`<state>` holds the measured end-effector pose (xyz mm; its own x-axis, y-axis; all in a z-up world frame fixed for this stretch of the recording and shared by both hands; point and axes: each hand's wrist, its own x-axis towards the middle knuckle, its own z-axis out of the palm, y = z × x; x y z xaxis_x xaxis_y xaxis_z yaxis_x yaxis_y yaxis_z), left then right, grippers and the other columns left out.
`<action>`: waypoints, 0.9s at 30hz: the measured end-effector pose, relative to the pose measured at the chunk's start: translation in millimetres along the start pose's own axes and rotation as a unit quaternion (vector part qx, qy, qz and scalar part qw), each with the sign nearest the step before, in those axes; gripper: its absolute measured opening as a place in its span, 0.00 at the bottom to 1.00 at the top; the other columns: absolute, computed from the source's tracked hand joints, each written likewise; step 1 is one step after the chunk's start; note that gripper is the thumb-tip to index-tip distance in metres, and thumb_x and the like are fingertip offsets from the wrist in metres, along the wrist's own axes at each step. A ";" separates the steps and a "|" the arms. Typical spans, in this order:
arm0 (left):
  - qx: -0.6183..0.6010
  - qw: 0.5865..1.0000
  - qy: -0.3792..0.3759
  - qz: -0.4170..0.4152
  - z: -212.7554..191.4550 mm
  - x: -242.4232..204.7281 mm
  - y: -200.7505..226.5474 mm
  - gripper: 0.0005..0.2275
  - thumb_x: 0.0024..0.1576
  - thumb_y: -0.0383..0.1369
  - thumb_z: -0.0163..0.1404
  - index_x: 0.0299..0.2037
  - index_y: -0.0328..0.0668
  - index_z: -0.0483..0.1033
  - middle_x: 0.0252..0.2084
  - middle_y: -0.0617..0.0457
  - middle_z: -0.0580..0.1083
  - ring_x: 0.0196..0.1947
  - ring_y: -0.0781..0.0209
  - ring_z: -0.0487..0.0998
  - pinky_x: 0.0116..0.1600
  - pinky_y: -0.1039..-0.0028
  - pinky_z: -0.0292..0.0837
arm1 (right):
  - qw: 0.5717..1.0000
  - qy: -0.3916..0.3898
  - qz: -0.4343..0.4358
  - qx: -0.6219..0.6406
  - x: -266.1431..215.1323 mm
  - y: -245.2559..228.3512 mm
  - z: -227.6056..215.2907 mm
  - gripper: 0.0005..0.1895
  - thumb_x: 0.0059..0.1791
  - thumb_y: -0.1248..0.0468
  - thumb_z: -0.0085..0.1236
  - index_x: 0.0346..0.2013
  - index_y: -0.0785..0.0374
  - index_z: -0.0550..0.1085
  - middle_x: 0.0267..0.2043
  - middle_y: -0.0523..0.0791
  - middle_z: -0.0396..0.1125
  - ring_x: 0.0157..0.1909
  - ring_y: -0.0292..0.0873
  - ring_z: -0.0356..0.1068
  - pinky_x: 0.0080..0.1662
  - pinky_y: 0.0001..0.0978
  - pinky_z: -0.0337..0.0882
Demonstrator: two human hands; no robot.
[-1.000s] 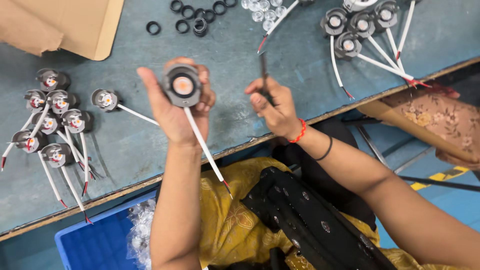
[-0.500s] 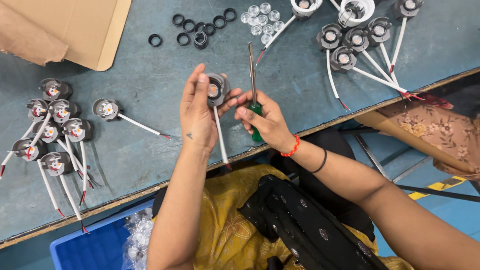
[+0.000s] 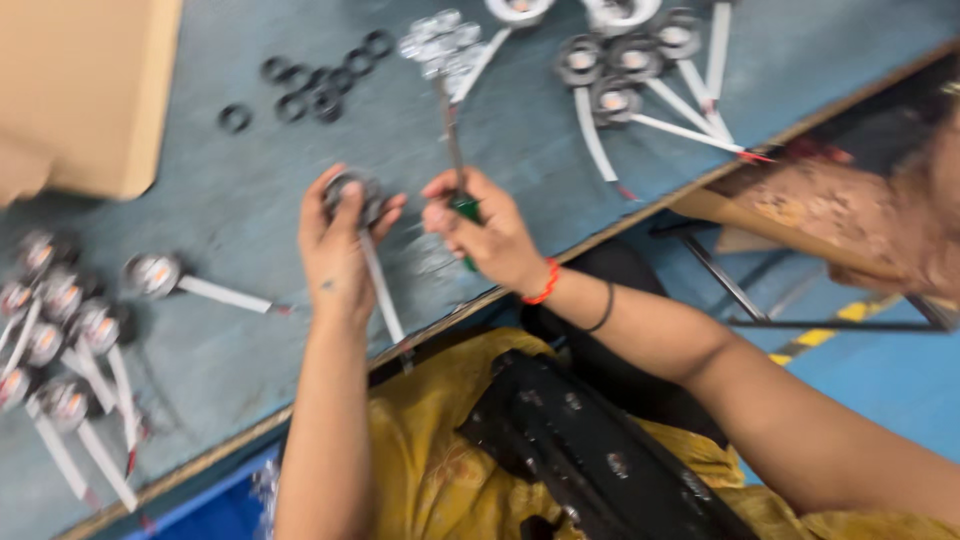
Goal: The person assembles small LED light fixtures by hand. They place clear plastic covers over the LED modules, secure them with black rubber rings, and use a screwdriver to tighten the housing. The person handles multiple units sequentially on a blue workbench.
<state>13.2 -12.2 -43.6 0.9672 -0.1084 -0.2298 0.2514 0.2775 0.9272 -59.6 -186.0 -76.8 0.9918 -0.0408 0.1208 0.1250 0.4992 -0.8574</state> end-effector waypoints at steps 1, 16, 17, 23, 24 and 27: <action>0.004 1.000 0.018 -0.021 1.2 1.3 -3.7 0.17 0.62 0.31 0.51 0.60 0.38 0.65 0.45 0.50 0.75 0.40 0.51 0.85 0.44 0.70 0.85 | 1.000 0.013 -0.015 -0.010 -3.8 -6.8 0.8 0.13 0.57 0.65 0.56 0.55 0.65 0.69 0.40 0.41 0.68 0.32 0.28 0.62 0.33 0.21 0.65; 0.413 0.885 -0.117 0.181 167.5 76.7 -95.4 0.22 0.59 0.36 0.55 0.60 0.31 0.73 0.47 0.45 0.80 0.37 0.60 0.84 0.43 0.73 0.78 | 0.945 -0.104 -0.286 -0.119 -48.7 -78.2 -4.0 0.14 0.56 0.68 0.61 0.56 0.64 0.69 0.36 0.43 0.68 0.35 0.39 0.71 0.39 0.28 0.72; 0.436 0.864 -0.136 0.213 167.2 73.8 -93.8 0.24 0.58 0.36 0.57 0.63 0.31 0.71 0.50 0.43 0.79 0.40 0.59 0.84 0.45 0.72 0.79 | 0.945 -0.097 -0.292 -0.114 -47.3 -78.9 -8.0 0.15 0.56 0.68 0.61 0.55 0.64 0.69 0.35 0.43 0.68 0.35 0.39 0.70 0.39 0.28 0.71; 0.550 0.752 -0.129 0.339 170.1 63.8 -103.8 0.42 0.44 0.37 0.72 0.68 0.30 0.63 0.62 0.40 0.69 0.42 0.51 0.77 0.47 0.66 0.77 | 0.952 -0.077 -0.284 -0.079 -43.6 -81.6 -18.0 0.15 0.56 0.68 0.62 0.55 0.64 0.70 0.37 0.45 0.69 0.35 0.37 0.70 0.39 0.25 0.71; 0.517 0.805 -0.119 0.265 173.9 63.9 -108.8 0.42 0.44 0.33 0.71 0.70 0.30 0.62 0.63 0.41 0.69 0.37 0.55 0.76 0.44 0.69 0.78 | 0.955 -0.084 -0.274 -0.073 -43.3 -81.3 -19.1 0.15 0.56 0.68 0.61 0.56 0.64 0.70 0.38 0.45 0.68 0.35 0.36 0.70 0.39 0.25 0.71; 0.495 0.813 -0.101 0.289 193.0 64.5 -126.5 0.41 0.46 0.29 0.71 0.70 0.30 0.62 0.64 0.39 0.67 0.38 0.59 0.78 0.44 0.72 0.79 | 0.959 -0.088 -0.259 -0.072 -42.1 -80.0 -26.2 0.13 0.57 0.68 0.59 0.55 0.63 0.70 0.40 0.44 0.69 0.37 0.35 0.70 0.41 0.24 0.72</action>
<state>36.8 -238.5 -118.7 0.8621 -0.4153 0.2903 -0.4930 -0.5550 0.6701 -110.7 -246.9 -26.3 0.7775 -0.0982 0.6211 0.6150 0.3251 -0.7184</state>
